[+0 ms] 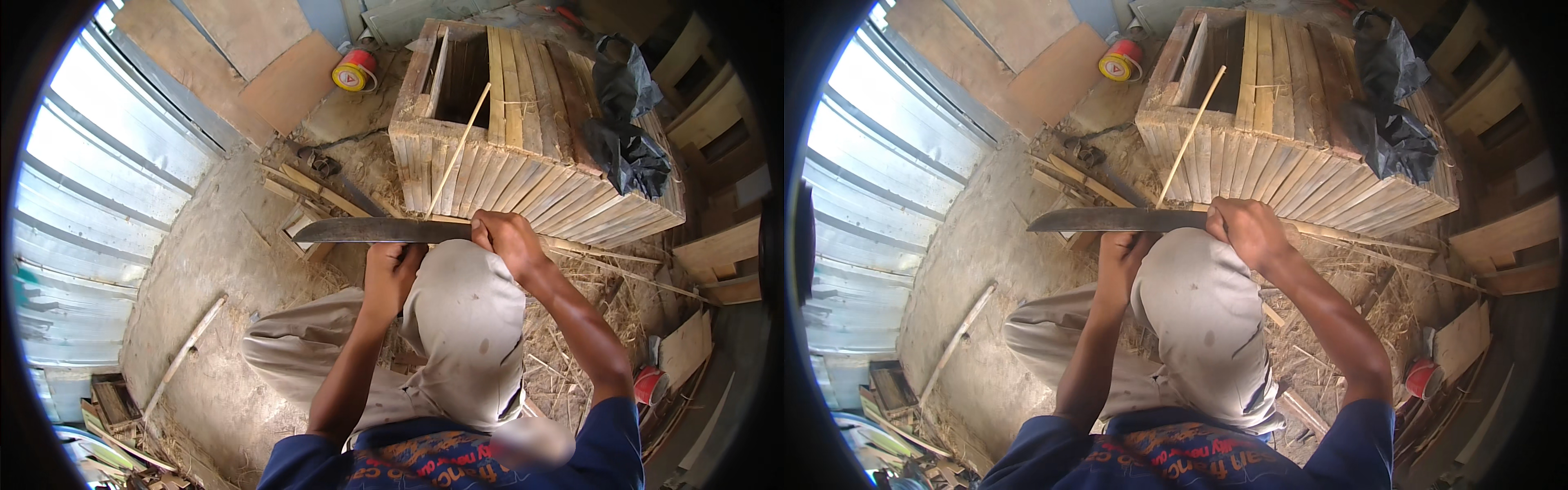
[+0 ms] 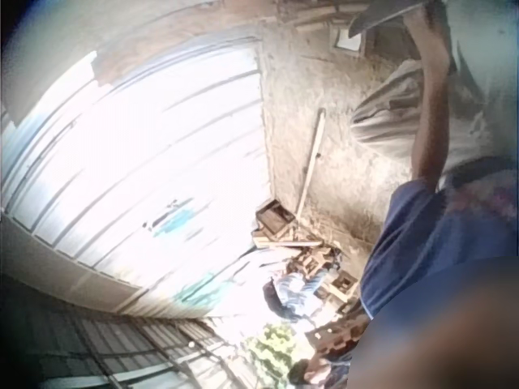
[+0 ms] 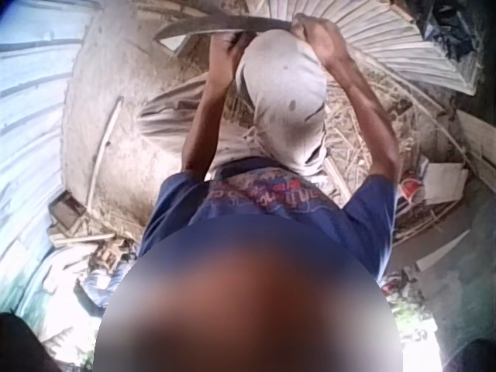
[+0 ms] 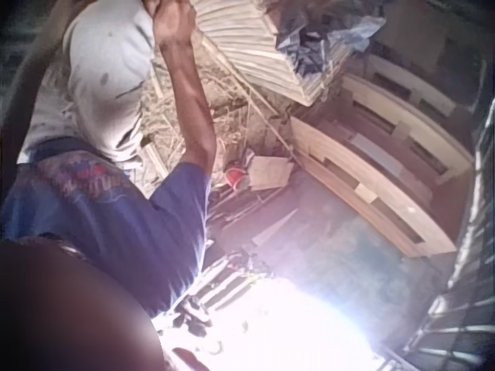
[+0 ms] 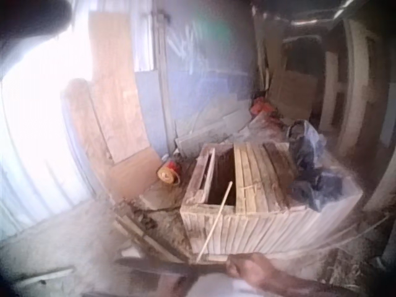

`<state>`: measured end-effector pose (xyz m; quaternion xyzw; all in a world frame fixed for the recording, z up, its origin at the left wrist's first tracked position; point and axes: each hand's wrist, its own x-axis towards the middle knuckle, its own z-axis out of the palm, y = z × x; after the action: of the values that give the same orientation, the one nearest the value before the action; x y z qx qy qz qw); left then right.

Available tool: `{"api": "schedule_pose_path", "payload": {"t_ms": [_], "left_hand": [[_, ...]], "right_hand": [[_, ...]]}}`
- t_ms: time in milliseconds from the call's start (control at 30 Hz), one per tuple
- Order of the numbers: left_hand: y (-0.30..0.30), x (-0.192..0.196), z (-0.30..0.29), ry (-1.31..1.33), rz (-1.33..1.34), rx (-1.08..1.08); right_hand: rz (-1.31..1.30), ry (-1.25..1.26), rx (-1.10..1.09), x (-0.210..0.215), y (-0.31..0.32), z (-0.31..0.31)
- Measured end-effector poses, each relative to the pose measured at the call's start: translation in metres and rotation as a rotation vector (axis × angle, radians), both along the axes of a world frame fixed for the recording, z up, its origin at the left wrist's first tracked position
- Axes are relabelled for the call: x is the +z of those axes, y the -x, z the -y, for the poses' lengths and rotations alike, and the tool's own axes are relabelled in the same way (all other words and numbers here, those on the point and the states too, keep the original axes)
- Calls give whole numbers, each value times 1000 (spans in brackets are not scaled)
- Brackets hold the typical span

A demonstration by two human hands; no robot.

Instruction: The person sits on the floor and uses a large knife to shave and split thin bamboo strips. They repeatedly draw the knife along the strips to thin them and occasionally split them lengthwise, working over a wooden crate.

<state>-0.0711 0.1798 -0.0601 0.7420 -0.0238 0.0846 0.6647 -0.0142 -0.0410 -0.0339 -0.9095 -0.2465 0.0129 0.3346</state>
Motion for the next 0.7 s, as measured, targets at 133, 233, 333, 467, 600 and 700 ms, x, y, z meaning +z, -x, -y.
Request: {"api": "schedule_pose_path", "payload": {"t_ms": [133, 233, 333, 467, 600, 700], "left_hand": [[60, 4, 0, -193, -56, 31], [95, 13, -2, -181, -236, 8], [69, 10, -2, -146, -78, 53], [6, 9, -4, 99, -105, -67], [15, 18, -6, -94, -4, 29], [32, 23, -8, -179, -47, 68]], "right_hand": [[36, -36, -142, -5, 4, 10], [-48, -43, -136, 2, 1, 16], [-132, 32, -49, 10, 0, 14], [-149, 35, 41, 16, 0, 1], [-41, 48, 52, 19, -4, -5], [10, 8, 101, 19, -5, -6]]}}
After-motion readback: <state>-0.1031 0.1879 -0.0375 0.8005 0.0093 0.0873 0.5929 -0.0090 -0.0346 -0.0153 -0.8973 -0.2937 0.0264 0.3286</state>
